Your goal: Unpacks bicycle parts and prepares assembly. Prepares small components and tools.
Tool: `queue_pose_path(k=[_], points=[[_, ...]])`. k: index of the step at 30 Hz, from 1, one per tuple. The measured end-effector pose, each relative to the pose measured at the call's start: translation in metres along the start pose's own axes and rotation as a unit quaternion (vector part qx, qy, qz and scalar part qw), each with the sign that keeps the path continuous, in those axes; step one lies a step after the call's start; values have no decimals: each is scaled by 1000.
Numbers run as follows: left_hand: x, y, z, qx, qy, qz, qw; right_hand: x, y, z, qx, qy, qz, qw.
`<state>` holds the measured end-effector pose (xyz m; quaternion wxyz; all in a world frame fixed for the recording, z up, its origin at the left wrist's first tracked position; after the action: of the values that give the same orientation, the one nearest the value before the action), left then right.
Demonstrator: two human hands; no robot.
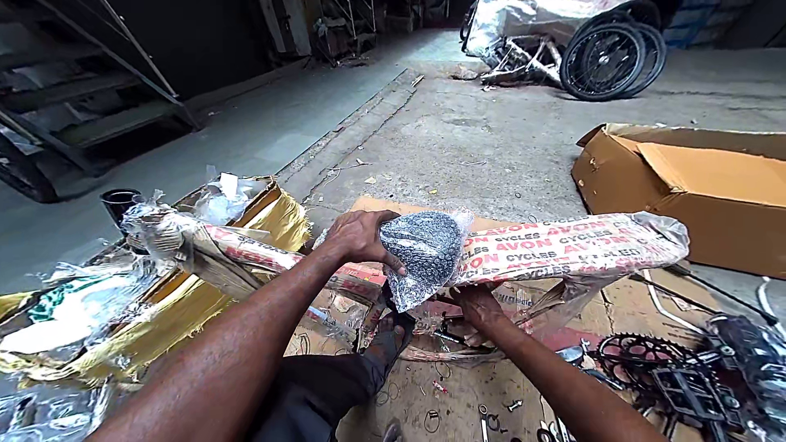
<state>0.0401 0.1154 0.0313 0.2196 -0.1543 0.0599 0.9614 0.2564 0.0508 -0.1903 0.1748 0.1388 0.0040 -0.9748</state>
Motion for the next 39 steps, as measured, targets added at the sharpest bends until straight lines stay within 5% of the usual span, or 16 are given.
queue_pose_path(k=[3, 5, 8, 12, 16, 20, 22, 25, 26, 29, 32, 36, 39], points=[[3, 0, 2, -19, -13, 1, 1000, 3, -1, 9, -52, -2, 3, 999], [4, -1, 1, -22, -20, -1, 1000, 12, -1, -7, -11, -2, 35, 999], [3, -3, 0, -21, -28, -4, 999, 4, -1, -20, 25, -17, -38, 999], [3, -1, -1, -18, -26, -6, 999, 7, 2, -11, -55, -23, -41, 997], [1, -2, -1, -15, -29, -5, 999, 1, 11, -34, 2, -34, -26, 999], [1, -1, -1, 9, -43, 24, 999, -12, 16, -32, -30, -182, -109, 977], [-3, 1, -4, 39, -58, 43, 997, -19, 16, -55, 50, -363, -222, 904], [-12, 8, -10, 92, -56, 53, 993, -2, 17, -86, 121, -643, -330, 681], [-15, 10, -12, 108, -46, 53, 992, 4, 19, -86, 130, -674, -349, 638], [-18, 15, -18, 145, -19, 51, 988, 8, 26, -87, 123, -703, -393, 580], [-18, 16, -21, 150, -8, 41, 988, 3, 31, -95, 58, -761, -440, 473], [-17, 13, -21, 147, -11, 38, 988, 8, 25, -99, 107, -741, -396, 532], [-18, 15, -19, 146, -7, 44, 988, -7, 19, -78, 102, -577, -337, 737]])
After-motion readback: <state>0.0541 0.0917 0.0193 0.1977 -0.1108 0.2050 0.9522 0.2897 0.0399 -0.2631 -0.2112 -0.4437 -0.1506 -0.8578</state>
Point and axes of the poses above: each hand's wrist, its own y-axis away from the middle knuckle, its own z-axis out of the back of the hand, x = y × z, the point moved 10 cm from there along -y, towards the middle knuckle, and after that the axes turned 10 degrees about y, right-handed, at the moved point
